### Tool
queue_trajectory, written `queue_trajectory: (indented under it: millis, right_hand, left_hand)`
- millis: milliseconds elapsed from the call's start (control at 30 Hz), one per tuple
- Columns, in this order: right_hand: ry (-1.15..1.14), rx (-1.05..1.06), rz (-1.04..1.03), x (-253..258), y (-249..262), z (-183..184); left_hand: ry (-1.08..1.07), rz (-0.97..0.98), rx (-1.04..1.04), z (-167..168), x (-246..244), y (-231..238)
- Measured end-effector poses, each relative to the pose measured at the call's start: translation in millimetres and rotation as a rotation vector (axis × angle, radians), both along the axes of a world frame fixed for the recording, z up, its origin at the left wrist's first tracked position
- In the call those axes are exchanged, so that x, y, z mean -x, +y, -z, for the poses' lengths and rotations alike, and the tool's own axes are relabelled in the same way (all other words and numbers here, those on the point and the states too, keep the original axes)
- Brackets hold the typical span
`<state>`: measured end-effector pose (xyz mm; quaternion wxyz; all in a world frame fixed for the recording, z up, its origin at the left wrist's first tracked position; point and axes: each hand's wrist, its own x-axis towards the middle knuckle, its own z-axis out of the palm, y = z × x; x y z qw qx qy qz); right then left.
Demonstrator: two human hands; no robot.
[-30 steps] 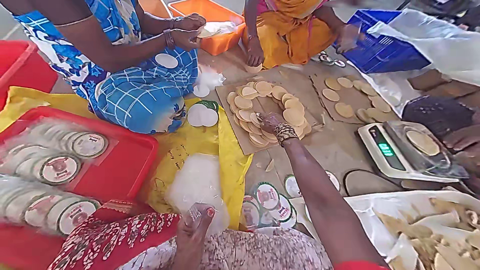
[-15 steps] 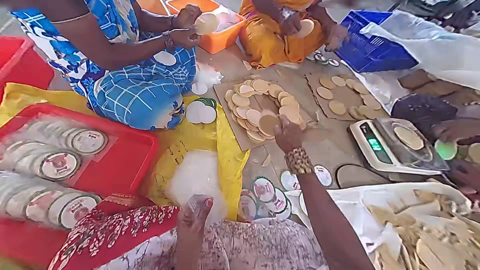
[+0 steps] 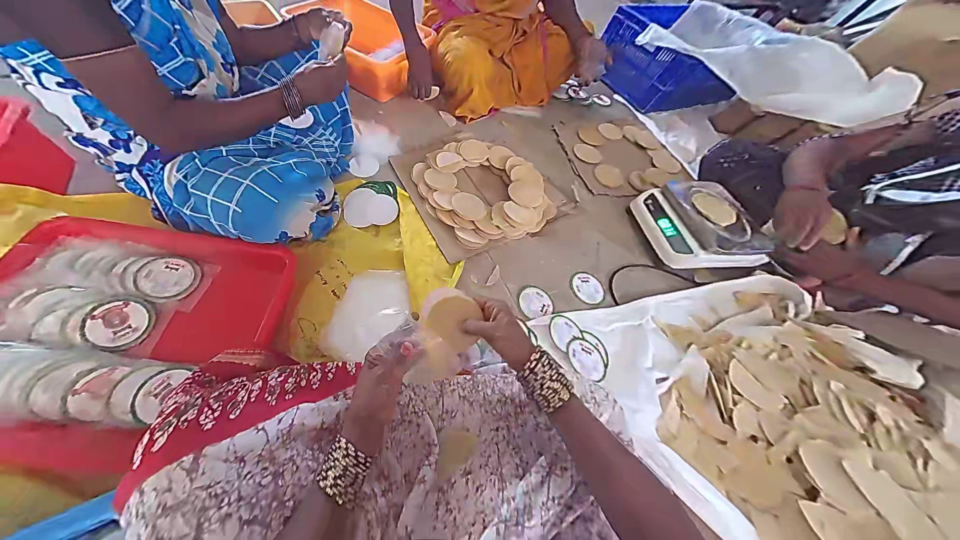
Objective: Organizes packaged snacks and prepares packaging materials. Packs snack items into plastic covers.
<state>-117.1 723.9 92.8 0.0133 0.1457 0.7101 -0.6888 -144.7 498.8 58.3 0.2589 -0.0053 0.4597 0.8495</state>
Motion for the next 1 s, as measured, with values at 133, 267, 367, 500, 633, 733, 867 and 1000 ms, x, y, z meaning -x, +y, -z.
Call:
queue_trajectory:
  millis: [133, 267, 367, 500, 633, 733, 867, 1000]
  right_hand:
    - [-0.07, -0.056, -0.126, -24, -33, 7]
    - [-0.187, -0.116, -0.155, -46, -26, 3]
    - [-0.355, -0.56, -0.054, -63, 28, -11]
    - [-0.883, -1.03, 0.005, -93, 107, -10]
    - [-1.027, -1.087, -0.044, -119, 143, 25]
    - [-0.983, -1.072, -0.048, -120, 150, 28]
    - [-0.87, -0.992, 0.161, -128, 162, 6]
    - [-0.656, -0.834, 0.416, -155, 171, -11]
  left_hand:
    - [-0.115, 0.057, 0.016, -2, -15, 8]
    - [-0.164, 0.023, 0.172, 5, -23, 12]
    - [-0.186, -0.023, 0.204, 10, -22, 12]
    - [-0.168, -0.077, 0.173, 12, -20, 12]
    - [-0.183, -0.096, 0.187, 13, -17, 14]
    - [-0.2, -0.091, 0.223, 14, -18, 12]
    - [-0.199, -0.109, 0.231, 14, -18, 13]
    - [-0.188, -0.104, 0.242, 12, -19, 13]
